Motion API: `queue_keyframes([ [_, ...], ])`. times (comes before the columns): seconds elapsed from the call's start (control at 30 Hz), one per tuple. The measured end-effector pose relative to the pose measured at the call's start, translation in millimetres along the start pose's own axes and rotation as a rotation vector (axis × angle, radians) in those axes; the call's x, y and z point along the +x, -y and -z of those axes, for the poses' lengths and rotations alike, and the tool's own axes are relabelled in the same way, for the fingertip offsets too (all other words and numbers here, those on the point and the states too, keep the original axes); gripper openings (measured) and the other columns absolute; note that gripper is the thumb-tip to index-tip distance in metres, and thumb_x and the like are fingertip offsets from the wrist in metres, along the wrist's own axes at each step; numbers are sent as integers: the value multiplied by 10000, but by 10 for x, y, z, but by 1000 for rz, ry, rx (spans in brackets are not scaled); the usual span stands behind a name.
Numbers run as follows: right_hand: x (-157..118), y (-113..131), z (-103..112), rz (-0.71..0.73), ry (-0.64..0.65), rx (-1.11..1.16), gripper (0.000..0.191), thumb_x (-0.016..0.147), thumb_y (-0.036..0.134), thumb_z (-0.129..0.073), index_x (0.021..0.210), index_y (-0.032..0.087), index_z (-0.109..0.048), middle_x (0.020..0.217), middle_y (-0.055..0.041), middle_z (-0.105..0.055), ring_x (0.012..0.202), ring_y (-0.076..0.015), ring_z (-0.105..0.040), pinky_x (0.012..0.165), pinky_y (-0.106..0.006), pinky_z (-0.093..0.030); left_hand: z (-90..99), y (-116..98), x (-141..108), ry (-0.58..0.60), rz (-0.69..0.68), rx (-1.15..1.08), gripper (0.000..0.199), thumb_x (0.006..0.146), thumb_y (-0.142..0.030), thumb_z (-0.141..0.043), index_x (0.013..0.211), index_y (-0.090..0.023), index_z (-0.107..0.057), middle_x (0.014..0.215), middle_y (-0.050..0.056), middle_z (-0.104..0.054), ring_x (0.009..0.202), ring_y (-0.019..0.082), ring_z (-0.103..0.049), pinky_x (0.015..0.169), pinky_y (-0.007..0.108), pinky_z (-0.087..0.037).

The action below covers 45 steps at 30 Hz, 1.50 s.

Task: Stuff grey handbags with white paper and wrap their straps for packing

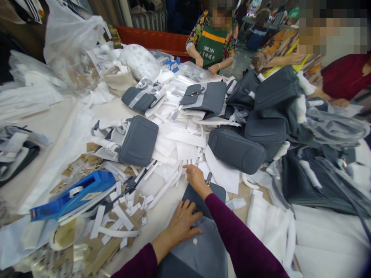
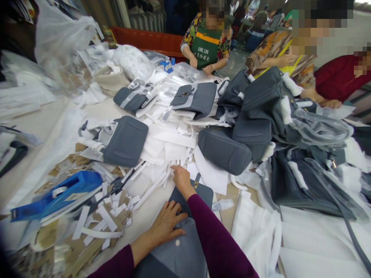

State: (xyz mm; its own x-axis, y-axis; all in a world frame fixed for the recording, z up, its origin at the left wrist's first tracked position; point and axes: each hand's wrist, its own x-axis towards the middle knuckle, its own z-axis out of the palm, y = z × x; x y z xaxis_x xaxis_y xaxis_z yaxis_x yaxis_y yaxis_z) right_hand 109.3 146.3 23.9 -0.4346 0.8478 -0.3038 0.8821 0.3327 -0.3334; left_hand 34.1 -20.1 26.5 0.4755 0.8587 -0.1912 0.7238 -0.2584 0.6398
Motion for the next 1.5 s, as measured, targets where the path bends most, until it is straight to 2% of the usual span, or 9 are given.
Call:
queue_keyframes([
  [0.1,-63,164,-108,39,14,-4,306,942,237,-413,1193,281,-583,1049,-51,-661,912,-187,-633,705,-271,-412,-39,22,6,3,0,21,550,787,-678,-538,1215,-333,-558,1116,66,-522,1049,296,-428,901,468,-331],
  [0.27,-121,305,35,-135,-29,28,213,934,284,-447,1078,245,-600,975,-59,-679,882,-195,-634,676,-272,-378,-59,34,13,-9,-14,37,567,773,-669,-569,1231,-335,-545,1120,66,-527,1021,285,-442,885,462,-342],
  [0.37,-317,132,245,-167,20,61,183,901,230,-483,1048,258,-589,925,-38,-689,857,-200,-638,647,-269,-343,-45,18,11,-20,-4,30,566,754,-646,-616,1197,-301,-548,1116,53,-532,1051,282,-441,921,453,-338],
  [0.5,-715,-321,389,-184,55,66,366,852,225,-582,1205,221,-487,815,-19,-677,765,-189,-626,614,-264,-310,-30,-5,13,-34,24,31,597,750,-627,-635,1176,-225,-523,1134,65,-533,1088,284,-437,976,450,-316],
  [0.67,-1263,-627,104,-170,-13,93,79,856,190,-582,922,224,-612,847,-2,-643,801,-163,-585,655,-257,-331,-27,-23,23,-23,28,90,524,755,-603,-644,1073,-202,-535,1086,66,-538,1058,286,-454,944,435,-341],
  [0.9,-1607,-520,-304,-65,-153,197,135,854,100,-552,804,194,-636,842,-33,-581,884,-188,-508,769,-275,-370,-7,-88,22,-68,-6,156,457,743,-534,-697,1010,-202,-531,1050,55,-552,1026,276,-473,952,444,-333],
  [1.13,-1785,-524,-365,-54,-115,418,254,921,135,-451,824,196,-677,861,-51,-589,869,-188,-516,787,-299,-413,-26,-88,14,-135,4,155,511,698,-529,-733,1036,-210,-522,1222,89,-508,1163,308,-428,1045,506,-257],
  [1.37,-1852,-462,-415,-14,-107,548,234,830,107,-553,1021,207,-643,970,-60,-635,962,-210,-554,866,-326,-441,-3,-102,16,-132,39,99,505,706,-508,-722,1053,-207,-510,1104,61,-555,1095,283,-462,1051,502,-262],
  [1.5,-1876,-439,-454,-67,-137,557,298,779,54,-553,1026,211,-612,960,-38,-650,942,-198,-565,869,-325,-420,10,-83,8,-132,-23,50,343,848,-387,-595,1130,-215,-501,1131,59,-559,1110,255,-455,1073,483,-242],
])
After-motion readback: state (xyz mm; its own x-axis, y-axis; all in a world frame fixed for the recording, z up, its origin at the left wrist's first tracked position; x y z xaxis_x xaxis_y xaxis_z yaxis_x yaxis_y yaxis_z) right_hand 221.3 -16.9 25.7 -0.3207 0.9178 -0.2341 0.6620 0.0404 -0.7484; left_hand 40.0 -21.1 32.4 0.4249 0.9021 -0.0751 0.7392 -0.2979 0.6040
